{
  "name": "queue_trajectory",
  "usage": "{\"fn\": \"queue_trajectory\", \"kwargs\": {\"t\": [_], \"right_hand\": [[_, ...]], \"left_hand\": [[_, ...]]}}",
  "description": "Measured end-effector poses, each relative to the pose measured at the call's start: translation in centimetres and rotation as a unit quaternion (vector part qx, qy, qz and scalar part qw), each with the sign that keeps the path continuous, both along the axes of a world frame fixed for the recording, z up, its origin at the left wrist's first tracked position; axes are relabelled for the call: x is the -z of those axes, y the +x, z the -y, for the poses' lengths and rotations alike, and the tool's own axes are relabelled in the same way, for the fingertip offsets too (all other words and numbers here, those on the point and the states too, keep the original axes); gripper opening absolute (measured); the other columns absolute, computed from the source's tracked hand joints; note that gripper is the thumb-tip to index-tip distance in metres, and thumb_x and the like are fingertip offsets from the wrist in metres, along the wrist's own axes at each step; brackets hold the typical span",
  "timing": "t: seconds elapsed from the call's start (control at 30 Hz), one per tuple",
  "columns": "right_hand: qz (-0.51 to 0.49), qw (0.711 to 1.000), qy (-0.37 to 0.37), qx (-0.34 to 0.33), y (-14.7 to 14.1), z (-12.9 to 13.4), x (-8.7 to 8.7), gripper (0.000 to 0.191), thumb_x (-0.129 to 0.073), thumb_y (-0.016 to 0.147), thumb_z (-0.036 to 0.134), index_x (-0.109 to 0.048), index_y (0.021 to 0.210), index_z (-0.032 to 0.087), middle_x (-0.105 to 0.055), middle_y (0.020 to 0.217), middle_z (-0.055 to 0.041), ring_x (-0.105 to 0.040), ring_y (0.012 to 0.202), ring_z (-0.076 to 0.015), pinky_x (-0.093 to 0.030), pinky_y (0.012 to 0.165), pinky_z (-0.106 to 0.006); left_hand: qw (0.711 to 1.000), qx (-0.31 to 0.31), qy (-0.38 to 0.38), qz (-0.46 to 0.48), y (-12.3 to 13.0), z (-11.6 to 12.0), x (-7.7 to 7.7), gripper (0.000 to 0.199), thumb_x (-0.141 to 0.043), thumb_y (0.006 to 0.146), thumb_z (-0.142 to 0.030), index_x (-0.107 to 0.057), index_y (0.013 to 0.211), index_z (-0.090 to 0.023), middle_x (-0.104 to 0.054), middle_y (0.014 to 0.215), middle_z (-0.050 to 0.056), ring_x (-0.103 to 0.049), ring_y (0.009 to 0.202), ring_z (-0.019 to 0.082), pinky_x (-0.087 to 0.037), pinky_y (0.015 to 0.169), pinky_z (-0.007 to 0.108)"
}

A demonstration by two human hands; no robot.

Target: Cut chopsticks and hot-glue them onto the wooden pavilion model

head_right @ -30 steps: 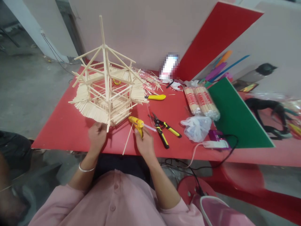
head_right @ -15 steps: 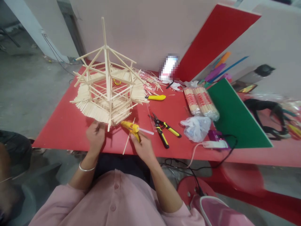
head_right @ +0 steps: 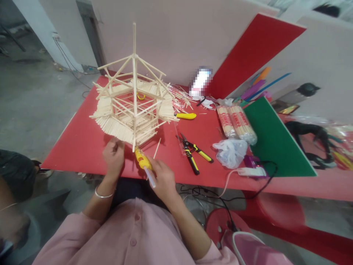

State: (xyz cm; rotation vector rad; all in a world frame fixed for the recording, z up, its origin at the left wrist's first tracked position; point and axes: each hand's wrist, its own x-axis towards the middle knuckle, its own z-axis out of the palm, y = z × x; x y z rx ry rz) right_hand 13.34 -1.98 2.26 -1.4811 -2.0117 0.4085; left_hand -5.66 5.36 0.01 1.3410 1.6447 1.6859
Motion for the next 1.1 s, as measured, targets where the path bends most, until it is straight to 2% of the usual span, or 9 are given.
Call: {"fn": "queue_trajectory", "kwargs": {"t": [0.13,0.3,0.43,0.6,0.7,0.8,0.97,1.1], "right_hand": [[0.042,0.998,0.034,0.024,-0.1,0.6,-0.4,0.041,-0.048,0.095,0.032,-0.057,0.133,0.019,-0.068,0.101,-0.0106,-0.064,0.088,-0.0213,-0.053,0.079,-0.033],[0.086,0.994,0.069,0.025,-0.7,0.5,-1.2,0.042,-0.047,0.095,0.029,-0.057,0.135,0.021,-0.067,0.096,-0.0090,-0.063,0.084,-0.0194,-0.051,0.075,-0.030],[0.179,0.974,0.136,0.033,-1.7,1.0,-1.7,0.045,-0.051,0.092,0.020,-0.057,0.136,0.027,-0.066,0.092,-0.0074,-0.059,0.081,-0.0195,-0.047,0.074,-0.032],[0.258,0.950,0.168,0.053,-3.5,1.7,-2.2,0.043,-0.053,0.090,0.013,-0.064,0.126,0.032,-0.066,0.090,-0.0066,-0.053,0.078,-0.0188,-0.038,0.068,-0.032],[0.271,0.946,0.166,0.063,-4.3,1.8,-2.5,0.042,-0.054,0.090,0.013,-0.065,0.125,0.033,-0.065,0.088,-0.0066,-0.051,0.077,-0.0193,-0.034,0.065,-0.033],[0.265,0.953,0.135,0.057,-4.6,1.8,-2.6,0.042,-0.056,0.089,0.016,-0.064,0.126,0.032,-0.063,0.086,-0.0065,-0.049,0.075,-0.0193,-0.034,0.064,-0.033],[0.241,0.960,0.137,0.048,-4.2,1.8,-2.3,0.045,-0.056,0.088,0.015,-0.062,0.130,0.031,-0.064,0.088,-0.0057,-0.051,0.076,-0.0192,-0.036,0.067,-0.032],[0.226,0.963,0.139,0.039,-3.7,1.8,-2.3,0.039,-0.057,0.090,0.019,-0.065,0.127,0.029,-0.065,0.090,-0.0058,-0.053,0.078,-0.0178,-0.038,0.070,-0.030]], "left_hand": [[1.000,-0.002,0.019,0.014,0.1,-0.1,-0.1,0.014,-0.057,0.087,-0.029,-0.066,0.082,-0.018,-0.069,0.082,0.005,-0.066,0.081,0.018,-0.052,0.073,0.030],[0.999,0.004,0.040,0.032,0.1,-0.1,-0.2,0.013,-0.059,0.086,-0.028,-0.067,0.084,-0.017,-0.071,0.088,0.007,-0.067,0.085,0.019,-0.053,0.078,0.032],[0.999,0.011,0.033,0.032,0.2,-0.2,-0.2,0.016,-0.058,0.087,-0.030,-0.068,0.086,-0.018,-0.071,0.086,0.007,-0.068,0.085,0.018,-0.054,0.077,0.031],[0.999,0.017,0.019,0.039,0.3,-0.2,0.2,0.018,-0.059,0.088,-0.032,-0.070,0.088,-0.017,-0.072,0.086,0.007,-0.068,0.085,0.018,-0.054,0.077,0.030],[0.997,0.009,0.029,0.065,0.3,-0.2,0.5,0.019,-0.062,0.087,-0.033,-0.070,0.093,-0.017,-0.073,0.092,0.008,-0.068,0.085,0.017,-0.054,0.082,0.032],[0.995,0.007,0.026,0.093,0.0,-0.4,0.5,0.020,-0.062,0.087,-0.034,-0.070,0.094,-0.017,-0.073,0.093,0.008,-0.069,0.085,0.017,-0.055,0.082,0.032],[0.992,-0.007,0.016,0.123,-0.9,-0.5,0.1,0.022,-0.060,0.088,-0.036,-0.070,0.094,-0.018,-0.074,0.092,0.007,-0.070,0.086,0.017,-0.055,0.079,0.030],[0.987,-0.004,0.020,0.159,-1.1,-0.5,-0.2,0.021,-0.062,0.087,-0.036,-0.070,0.094,-0.018,-0.074,0.091,0.007,-0.069,0.085,0.017,-0.054,0.079,0.030]]}}
